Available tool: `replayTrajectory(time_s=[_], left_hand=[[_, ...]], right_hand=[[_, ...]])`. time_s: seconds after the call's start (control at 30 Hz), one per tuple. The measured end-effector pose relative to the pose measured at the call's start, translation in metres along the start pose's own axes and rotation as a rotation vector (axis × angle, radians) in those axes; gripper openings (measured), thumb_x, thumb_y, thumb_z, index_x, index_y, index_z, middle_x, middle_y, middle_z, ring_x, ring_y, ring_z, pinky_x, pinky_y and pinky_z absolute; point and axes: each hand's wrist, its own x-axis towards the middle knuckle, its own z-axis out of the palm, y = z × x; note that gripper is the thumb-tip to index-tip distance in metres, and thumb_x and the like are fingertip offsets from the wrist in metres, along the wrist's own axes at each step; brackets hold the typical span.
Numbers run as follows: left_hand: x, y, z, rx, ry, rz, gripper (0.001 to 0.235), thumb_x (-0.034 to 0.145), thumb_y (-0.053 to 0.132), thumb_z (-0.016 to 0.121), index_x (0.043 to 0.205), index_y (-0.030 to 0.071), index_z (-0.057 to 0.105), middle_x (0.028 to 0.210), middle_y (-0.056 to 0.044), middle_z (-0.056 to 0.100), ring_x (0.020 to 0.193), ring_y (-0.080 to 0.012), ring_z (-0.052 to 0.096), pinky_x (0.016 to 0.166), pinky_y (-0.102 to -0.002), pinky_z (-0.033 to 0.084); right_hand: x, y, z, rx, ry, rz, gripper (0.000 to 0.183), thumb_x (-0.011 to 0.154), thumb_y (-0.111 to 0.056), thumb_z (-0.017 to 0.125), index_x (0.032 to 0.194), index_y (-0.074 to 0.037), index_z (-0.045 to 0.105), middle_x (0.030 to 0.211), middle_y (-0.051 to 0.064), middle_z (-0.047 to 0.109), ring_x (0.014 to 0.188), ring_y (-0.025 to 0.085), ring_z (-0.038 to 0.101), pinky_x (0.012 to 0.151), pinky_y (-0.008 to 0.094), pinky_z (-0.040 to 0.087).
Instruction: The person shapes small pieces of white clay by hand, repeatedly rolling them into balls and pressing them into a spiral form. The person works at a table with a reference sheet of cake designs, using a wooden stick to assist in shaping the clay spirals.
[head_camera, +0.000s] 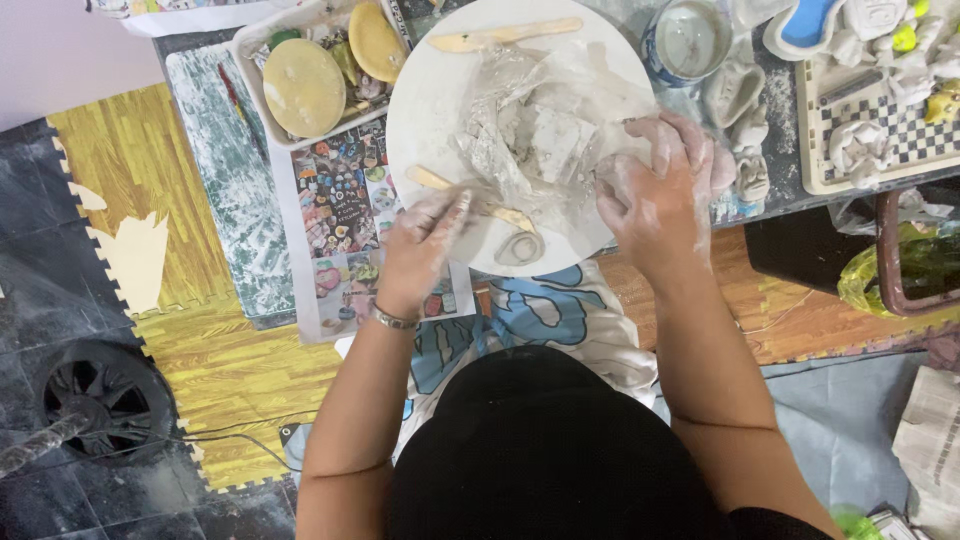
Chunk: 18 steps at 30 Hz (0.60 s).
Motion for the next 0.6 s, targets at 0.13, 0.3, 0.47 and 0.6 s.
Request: replayTrajectory(time_s=[0.13, 0.3, 0.47, 0.6], left_hand=[[-0.008, 0.007, 0.018, 0.207, 0.011, 0.197, 0.027, 0.101, 0.023, 0.068, 0.117, 0.002, 0.075, 0.112, -0.009, 0.077, 0.097, -0.0112, 0.073, 0.087, -0.026, 0.057], [-0.008, 0.021, 0.036, 0.104, 0.041, 0.175, 0.032, 0.102, 0.027, 0.066, 0.118, 0.000, 0.074, 0.108, -0.009, 0.079, 0.096, -0.0109, 0.073, 0.088, -0.026, 0.057], [0.008, 0.033, 0.049, -0.309, -0.125, -0.142, 0.037, 0.101, 0.027, 0.065, 0.123, -0.001, 0.071, 0.096, -0.003, 0.074, 0.081, -0.0087, 0.070, 0.069, -0.022, 0.055], [0.023, 0.038, 0.058, -0.414, -0.177, -0.186, 0.034, 0.100, 0.025, 0.068, 0.118, -0.004, 0.074, 0.089, -0.002, 0.071, 0.073, -0.0069, 0.064, 0.055, -0.021, 0.050]], right_hand=[[0.002, -0.003, -0.006, -0.087, 0.039, -0.036, 0.020, 0.081, -0.014, 0.088, 0.094, -0.013, 0.074, 0.136, 0.005, 0.059, 0.137, 0.035, 0.048, 0.109, 0.054, 0.032], [0.009, -0.006, -0.011, 0.065, 0.058, -0.058, 0.016, 0.088, -0.010, 0.087, 0.098, -0.012, 0.074, 0.131, 0.005, 0.059, 0.136, 0.034, 0.047, 0.115, 0.048, 0.038], [0.009, -0.021, -0.014, 0.164, 0.110, -0.066, 0.023, 0.081, -0.009, 0.087, 0.100, -0.010, 0.075, 0.131, 0.007, 0.063, 0.138, 0.038, 0.050, 0.118, 0.052, 0.037], [0.017, -0.031, -0.016, 0.196, 0.133, -0.078, 0.023, 0.081, -0.007, 0.086, 0.100, -0.008, 0.074, 0.131, 0.009, 0.063, 0.138, 0.040, 0.050, 0.117, 0.052, 0.039]])
